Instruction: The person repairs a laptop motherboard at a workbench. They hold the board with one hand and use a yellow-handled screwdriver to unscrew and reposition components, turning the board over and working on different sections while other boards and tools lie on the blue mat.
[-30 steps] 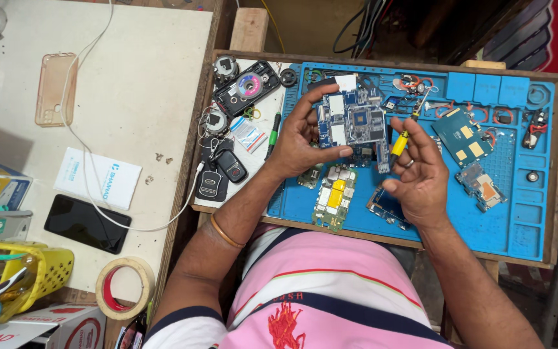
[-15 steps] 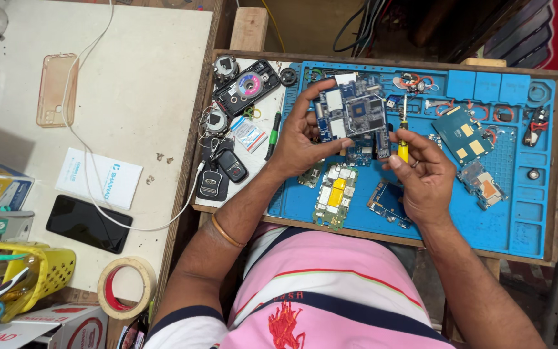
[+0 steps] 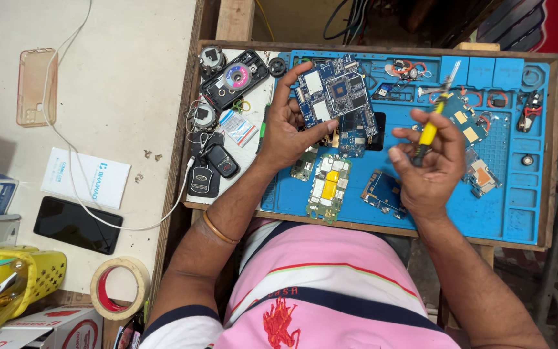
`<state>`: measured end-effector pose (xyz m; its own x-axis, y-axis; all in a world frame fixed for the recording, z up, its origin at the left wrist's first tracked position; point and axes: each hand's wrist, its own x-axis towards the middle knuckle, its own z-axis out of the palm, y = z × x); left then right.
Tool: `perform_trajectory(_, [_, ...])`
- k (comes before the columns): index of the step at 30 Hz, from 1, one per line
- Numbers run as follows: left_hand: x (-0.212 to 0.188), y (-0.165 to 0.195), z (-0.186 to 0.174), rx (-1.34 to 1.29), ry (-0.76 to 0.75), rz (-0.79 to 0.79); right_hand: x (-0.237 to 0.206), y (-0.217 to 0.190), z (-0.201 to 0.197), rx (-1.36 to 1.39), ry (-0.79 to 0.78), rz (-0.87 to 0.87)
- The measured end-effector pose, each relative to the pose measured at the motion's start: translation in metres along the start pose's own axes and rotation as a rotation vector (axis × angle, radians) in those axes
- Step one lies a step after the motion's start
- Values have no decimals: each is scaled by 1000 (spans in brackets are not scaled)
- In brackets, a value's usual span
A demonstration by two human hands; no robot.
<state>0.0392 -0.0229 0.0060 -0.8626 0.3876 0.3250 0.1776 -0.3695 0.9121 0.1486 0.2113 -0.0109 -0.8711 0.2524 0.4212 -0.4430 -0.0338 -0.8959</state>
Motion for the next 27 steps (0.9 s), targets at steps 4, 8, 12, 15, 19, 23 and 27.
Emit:
perform_trajectory(4, [0, 0, -2, 13, -10, -13, 1, 3, 0, -4, -36, -34])
perform_trajectory(8, [1, -3, -3, 6, -43, -23, -2, 11, -2, -69, 2, -36])
perform_trajectory(12, [0, -6, -2, 14, -85, -70, -4, 21, -13, 149, 111, -88])
perform_trajectory(15, [0, -6, -2, 26, -105, -123, -5, 28, -20, 213, 187, -90])
perform_trajectory(19, [0, -6, -1, 52, -122, -120, -5, 25, -20, 175, 200, -60])
perform_trajectory(23, [-1, -6, 0, 40, -149, -147, -2, 16, -12, 144, 111, -126])
perform_trajectory(27, [-2, -6, 1, 19, -188, -148, -4, 6, -5, 72, -18, -119])
